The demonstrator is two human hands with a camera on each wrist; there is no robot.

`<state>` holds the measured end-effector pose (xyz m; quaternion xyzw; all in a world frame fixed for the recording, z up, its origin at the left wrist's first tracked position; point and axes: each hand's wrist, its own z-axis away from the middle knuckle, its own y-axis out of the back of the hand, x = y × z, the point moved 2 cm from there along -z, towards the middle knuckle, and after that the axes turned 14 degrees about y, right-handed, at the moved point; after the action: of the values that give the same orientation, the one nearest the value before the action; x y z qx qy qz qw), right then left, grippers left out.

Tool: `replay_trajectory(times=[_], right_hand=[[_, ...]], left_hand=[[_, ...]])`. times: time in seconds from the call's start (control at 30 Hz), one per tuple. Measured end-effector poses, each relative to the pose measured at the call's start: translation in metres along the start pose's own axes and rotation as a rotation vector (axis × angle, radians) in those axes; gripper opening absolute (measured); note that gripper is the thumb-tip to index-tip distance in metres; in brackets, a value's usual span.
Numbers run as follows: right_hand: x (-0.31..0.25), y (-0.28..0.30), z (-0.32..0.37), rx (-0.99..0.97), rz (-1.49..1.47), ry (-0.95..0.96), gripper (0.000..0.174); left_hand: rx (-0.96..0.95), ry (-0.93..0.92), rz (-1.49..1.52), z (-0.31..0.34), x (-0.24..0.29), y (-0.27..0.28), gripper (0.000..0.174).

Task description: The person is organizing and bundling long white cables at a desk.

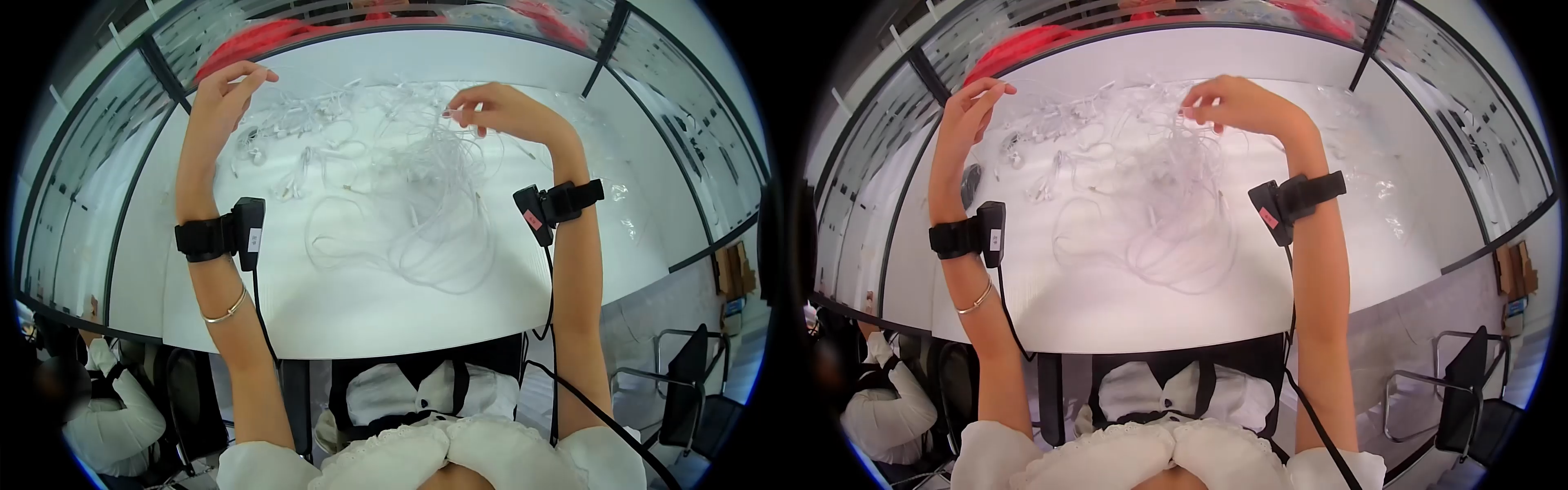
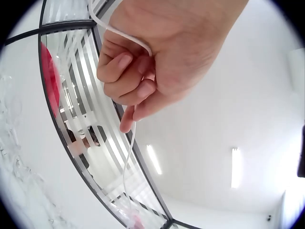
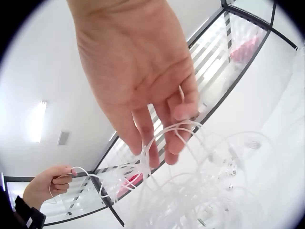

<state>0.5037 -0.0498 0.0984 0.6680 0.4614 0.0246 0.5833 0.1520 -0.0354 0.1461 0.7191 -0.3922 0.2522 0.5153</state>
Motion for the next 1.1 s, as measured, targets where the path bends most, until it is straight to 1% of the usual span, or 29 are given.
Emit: replay_trajectory(times=[0.07,0.1,0.17,0.2,0.27,0.3,0.33,0.4,0.5,0.6,0.63,0.73,0.87,0.9,0.97,1.07,1.1], right_hand=[[0.002,0.005,-0.007,0.07,-0.075,0.096,0.029],[-0.005,0.005,-0.006,0.073,-0.044,0.099,0.027],[-0.02,0.006,-0.006,0.083,0.021,0.108,0.023],[-0.021,0.004,-0.004,0.131,0.081,0.161,0.022],[-0.02,-0.004,-0.004,0.228,0.198,0.267,0.022],[-0.025,-0.007,-0.008,0.236,0.182,0.267,0.025],[-0.024,-0.014,-0.014,0.275,0.185,0.351,0.031],[-0.03,-0.03,-0.027,0.354,0.111,0.48,0.033],[-0.035,-0.054,-0.038,0.383,0.198,0.54,0.029],[-0.033,-0.057,-0.039,0.156,0.043,0.286,0.024],[-0.034,-0.055,-0.038,0.186,0.07,0.302,0.02],[-0.035,-0.048,-0.035,0.139,0.076,0.21,0.021],[-0.045,-0.043,-0.033,0.269,0.021,0.323,0.021],[-0.045,-0.042,-0.032,0.324,0.056,0.382,0.02],[-0.047,-0.038,-0.031,0.279,0.009,0.324,0.021],[-0.052,-0.035,-0.03,0.224,-0.088,0.267,0.022],[-0.053,-0.035,-0.03,0.208,-0.124,0.252,0.022]], left_hand=[[0.007,0.006,0.026,0.0,0.002,-0.004,0.024],[0.013,0.02,0.018,0.004,0.007,-0.004,0.023],[0.049,0.041,0.118,0.004,0.01,-0.006,0.023],[0.067,0.053,0.167,0.004,0.011,-0.007,0.023],[0.07,0.018,0.214,0.007,0.016,-0.006,0.023],[0.06,0.007,0.236,0.01,0.02,-0.006,0.023],[0.052,-0.007,0.257,0.011,0.024,-0.006,0.023],[0.048,-0.034,0.286,0.016,0.033,-0.01,0.023],[0.061,-0.082,0.297,0.018,0.039,-0.013,0.023],[0.066,-0.101,0.262,0.019,0.038,-0.015,0.022],[0.067,-0.103,0.245,0.018,0.037,-0.015,0.022],[0.036,-0.095,0.217,0.015,0.033,-0.015,0.022],[-0.015,-0.067,0.195,0.011,0.025,-0.019,0.023],[-0.015,-0.046,0.177,0.011,0.026,-0.022,0.024],[-0.019,-0.013,0.145,0.018,0.033,-0.028,0.024],[-0.091,-0.071,0.062,0.022,0.038,-0.036,0.024],[-0.122,-0.063,0.036,0.025,0.041,-0.039,0.027]])
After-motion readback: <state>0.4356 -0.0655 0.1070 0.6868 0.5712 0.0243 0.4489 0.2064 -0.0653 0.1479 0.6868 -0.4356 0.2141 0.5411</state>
